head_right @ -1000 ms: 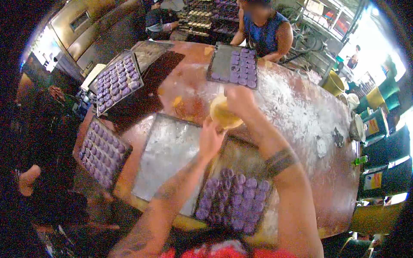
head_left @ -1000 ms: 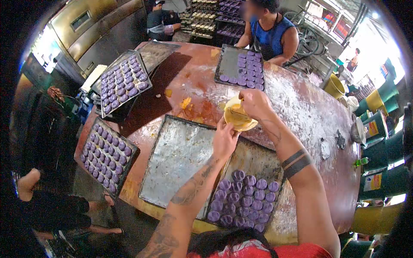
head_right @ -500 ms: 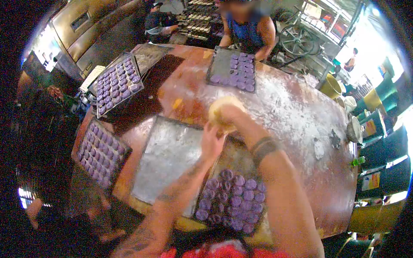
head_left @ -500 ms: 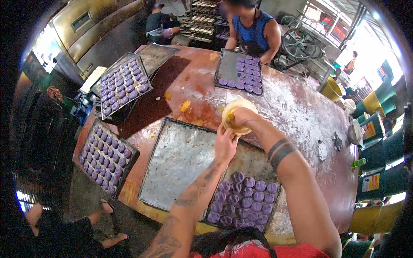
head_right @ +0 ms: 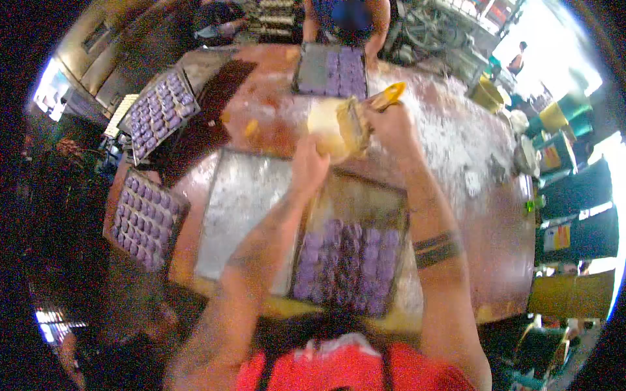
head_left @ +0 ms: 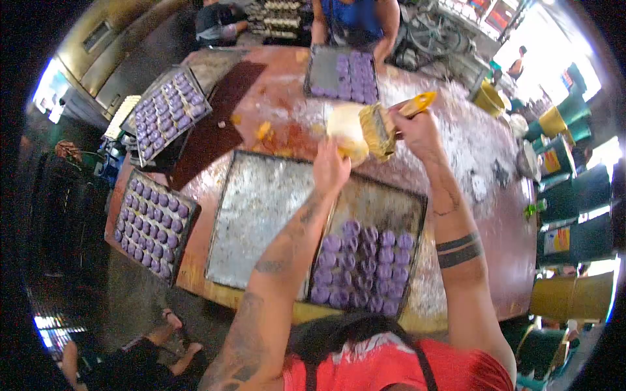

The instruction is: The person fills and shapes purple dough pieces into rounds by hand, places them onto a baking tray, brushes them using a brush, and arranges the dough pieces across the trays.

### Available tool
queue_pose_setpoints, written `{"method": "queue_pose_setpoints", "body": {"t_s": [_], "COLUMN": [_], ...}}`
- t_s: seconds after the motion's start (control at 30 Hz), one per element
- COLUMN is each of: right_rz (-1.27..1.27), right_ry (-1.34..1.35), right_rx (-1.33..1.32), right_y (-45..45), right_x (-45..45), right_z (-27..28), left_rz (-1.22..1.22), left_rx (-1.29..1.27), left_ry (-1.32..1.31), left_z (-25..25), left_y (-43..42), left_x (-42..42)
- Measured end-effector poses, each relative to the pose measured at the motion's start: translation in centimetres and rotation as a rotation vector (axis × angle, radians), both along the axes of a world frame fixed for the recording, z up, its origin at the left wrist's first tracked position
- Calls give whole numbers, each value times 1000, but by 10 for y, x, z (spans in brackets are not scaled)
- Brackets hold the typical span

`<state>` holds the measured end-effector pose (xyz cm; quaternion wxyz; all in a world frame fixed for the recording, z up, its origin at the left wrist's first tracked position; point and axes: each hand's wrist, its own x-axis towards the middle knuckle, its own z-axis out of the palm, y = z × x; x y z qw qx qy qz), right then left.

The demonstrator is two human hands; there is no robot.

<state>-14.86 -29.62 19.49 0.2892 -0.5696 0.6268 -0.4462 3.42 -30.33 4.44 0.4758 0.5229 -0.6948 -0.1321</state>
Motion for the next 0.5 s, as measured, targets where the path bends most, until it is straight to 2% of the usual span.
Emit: {"method": "queue_pose_setpoints", "body": {"t_s": [0.03, 0.07, 0.17, 0.2, 0.23, 0.27, 0.3, 0.33, 0.4, 0.43, 0.5], "right_rz": [-10, -52, -192, -251, -287, -275, -307, -231, -345, -397, -509], "right_ry": [-158, -126, 7, 69, 0, 143, -146, 56, -67, -128, -60], "right_rx": [-19, 38, 168, 209, 239, 234, 319, 260, 291, 300, 484], "right_y": [31, 60, 151, 184, 209, 244, 271, 297, 340, 350, 346], "right_x": [0, -7, -8, 5, -14, -6, -5, -9, -22, -24, 4], "right_z": [4, -12, -38, -40, -101, -115, -140, -151, -150, -147, -86], "left_rz": [3, -12, -48, -79, -155, -237, -284, -325, -261, -235, -159], "left_rx": [-85, -95, -183, -48, 64, 176, 404, 637, 774, 763, 806], "left_ry": [-29, -26, 0, 92, 12, -71, 106, 283, 232, 344, 477], "left_z": [-11, -17, 10, 13, 9, 5, 8, 9, -8, -24, -41], "left_y": [-6, 2, 10, 28, 44, 63, 89, 118, 165, 191, 229], "left_x": [1, 9, 48, 62, 85, 109, 127, 145, 188, 210, 236]}}
